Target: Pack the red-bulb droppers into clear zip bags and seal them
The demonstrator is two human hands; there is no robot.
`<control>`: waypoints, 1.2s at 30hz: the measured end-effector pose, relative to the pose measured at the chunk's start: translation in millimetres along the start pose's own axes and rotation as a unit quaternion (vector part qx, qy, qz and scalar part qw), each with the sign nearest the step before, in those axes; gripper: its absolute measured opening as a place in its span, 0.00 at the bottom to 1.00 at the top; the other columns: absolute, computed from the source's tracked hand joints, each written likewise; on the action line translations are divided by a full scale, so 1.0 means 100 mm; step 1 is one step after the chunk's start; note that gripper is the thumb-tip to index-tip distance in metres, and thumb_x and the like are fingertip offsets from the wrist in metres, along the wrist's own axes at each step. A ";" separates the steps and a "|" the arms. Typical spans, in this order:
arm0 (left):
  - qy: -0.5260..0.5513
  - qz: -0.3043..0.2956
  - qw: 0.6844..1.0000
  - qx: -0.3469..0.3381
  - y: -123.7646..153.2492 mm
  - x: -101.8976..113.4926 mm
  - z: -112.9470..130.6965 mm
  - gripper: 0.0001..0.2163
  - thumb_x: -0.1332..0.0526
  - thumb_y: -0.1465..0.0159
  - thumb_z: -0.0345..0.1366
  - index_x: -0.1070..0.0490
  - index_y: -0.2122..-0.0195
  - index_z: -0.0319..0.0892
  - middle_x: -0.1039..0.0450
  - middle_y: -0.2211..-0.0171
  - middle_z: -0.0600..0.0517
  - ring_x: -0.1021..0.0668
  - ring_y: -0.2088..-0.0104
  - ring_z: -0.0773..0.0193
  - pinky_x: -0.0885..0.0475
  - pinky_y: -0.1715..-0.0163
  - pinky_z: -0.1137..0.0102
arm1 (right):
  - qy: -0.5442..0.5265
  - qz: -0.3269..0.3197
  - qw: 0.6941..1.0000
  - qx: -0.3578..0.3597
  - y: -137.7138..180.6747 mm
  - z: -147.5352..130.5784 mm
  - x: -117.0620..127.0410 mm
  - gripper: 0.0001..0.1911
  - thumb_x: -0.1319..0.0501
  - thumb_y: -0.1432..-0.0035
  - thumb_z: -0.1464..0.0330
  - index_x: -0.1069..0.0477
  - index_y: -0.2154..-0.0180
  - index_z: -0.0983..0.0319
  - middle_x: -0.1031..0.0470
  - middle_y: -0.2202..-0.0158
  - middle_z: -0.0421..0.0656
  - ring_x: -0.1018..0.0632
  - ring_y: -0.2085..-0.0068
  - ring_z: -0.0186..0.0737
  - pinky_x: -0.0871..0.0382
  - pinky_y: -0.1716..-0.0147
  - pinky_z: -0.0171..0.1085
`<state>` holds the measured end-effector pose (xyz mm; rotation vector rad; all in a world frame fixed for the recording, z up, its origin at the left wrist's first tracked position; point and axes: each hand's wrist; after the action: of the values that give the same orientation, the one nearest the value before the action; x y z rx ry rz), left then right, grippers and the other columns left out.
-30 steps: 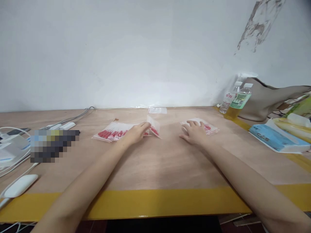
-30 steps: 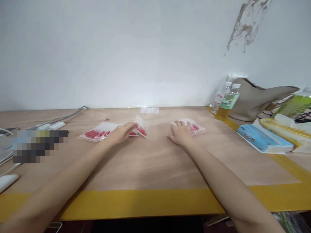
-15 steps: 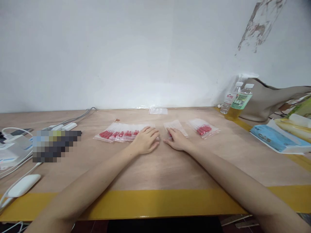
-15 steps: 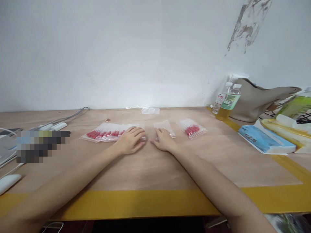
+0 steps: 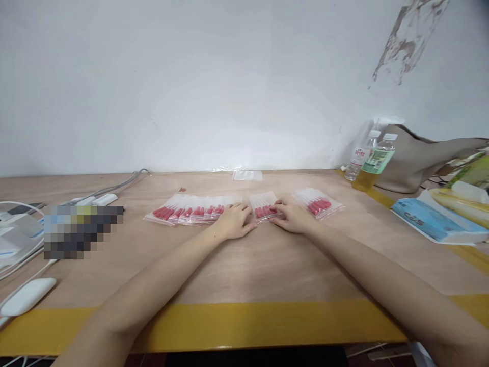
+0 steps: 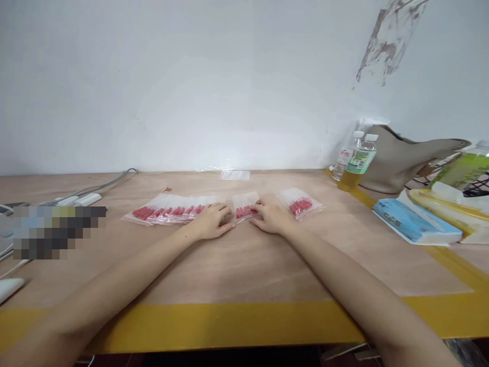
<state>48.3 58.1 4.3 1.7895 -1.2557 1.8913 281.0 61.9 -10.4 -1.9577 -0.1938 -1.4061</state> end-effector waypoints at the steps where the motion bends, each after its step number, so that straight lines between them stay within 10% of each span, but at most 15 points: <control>1: 0.012 0.009 1.000 -0.004 -0.02 -0.01 0.02 0.12 0.43 0.42 0.44 0.35 0.65 0.40 0.32 0.66 0.48 0.28 0.64 0.58 0.33 0.65 0.65 | -0.017 0.017 1.000 -0.006 -0.01 -0.05 -0.04 0.17 0.43 0.47 0.62 0.32 0.56 0.61 0.31 0.58 0.47 0.27 0.61 0.39 0.34 0.61 0.38; 8: 0.058 0.035 0.998 0.007 0.00 -0.14 0.03 0.05 0.48 0.38 0.35 0.35 0.66 0.40 0.33 0.67 0.50 0.28 0.69 0.64 0.32 0.69 0.70 | -0.122 0.090 0.988 0.004 0.04 -0.15 -0.17 0.17 0.44 0.50 0.72 0.33 0.56 0.61 0.31 0.59 0.45 0.27 0.63 0.38 0.33 0.66 0.36; 20: 0.049 0.060 0.997 0.005 0.02 -0.15 0.06 0.06 0.47 0.38 0.35 0.33 0.68 0.40 0.32 0.68 0.50 0.27 0.69 0.64 0.32 0.69 0.70 | 0.170 0.108 0.976 0.082 0.09 0.05 -0.14 0.12 0.49 0.44 0.75 0.27 0.68 0.61 0.26 0.67 0.44 0.29 0.68 0.36 0.41 0.67 0.35; 36: -0.034 0.108 0.990 -0.090 -0.26 -0.37 0.14 0.07 0.48 0.37 0.31 0.31 0.67 0.40 0.28 0.68 0.49 0.27 0.65 0.62 0.33 0.64 0.67 | 0.158 0.085 0.982 0.064 0.04 -0.26 -0.02 0.12 0.49 0.42 0.69 0.27 0.69 0.61 0.25 0.68 0.45 0.29 0.64 0.38 0.47 0.61 0.39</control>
<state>83.4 77.4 -20.9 1.6971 -1.6472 1.7689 262.1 42.8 -9.6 -1.5831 0.0306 -1.5269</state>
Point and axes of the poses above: each hand's wrist, its own y-axis away from the middle knuckle, its own x-axis out of the back of the hand, z = x × y
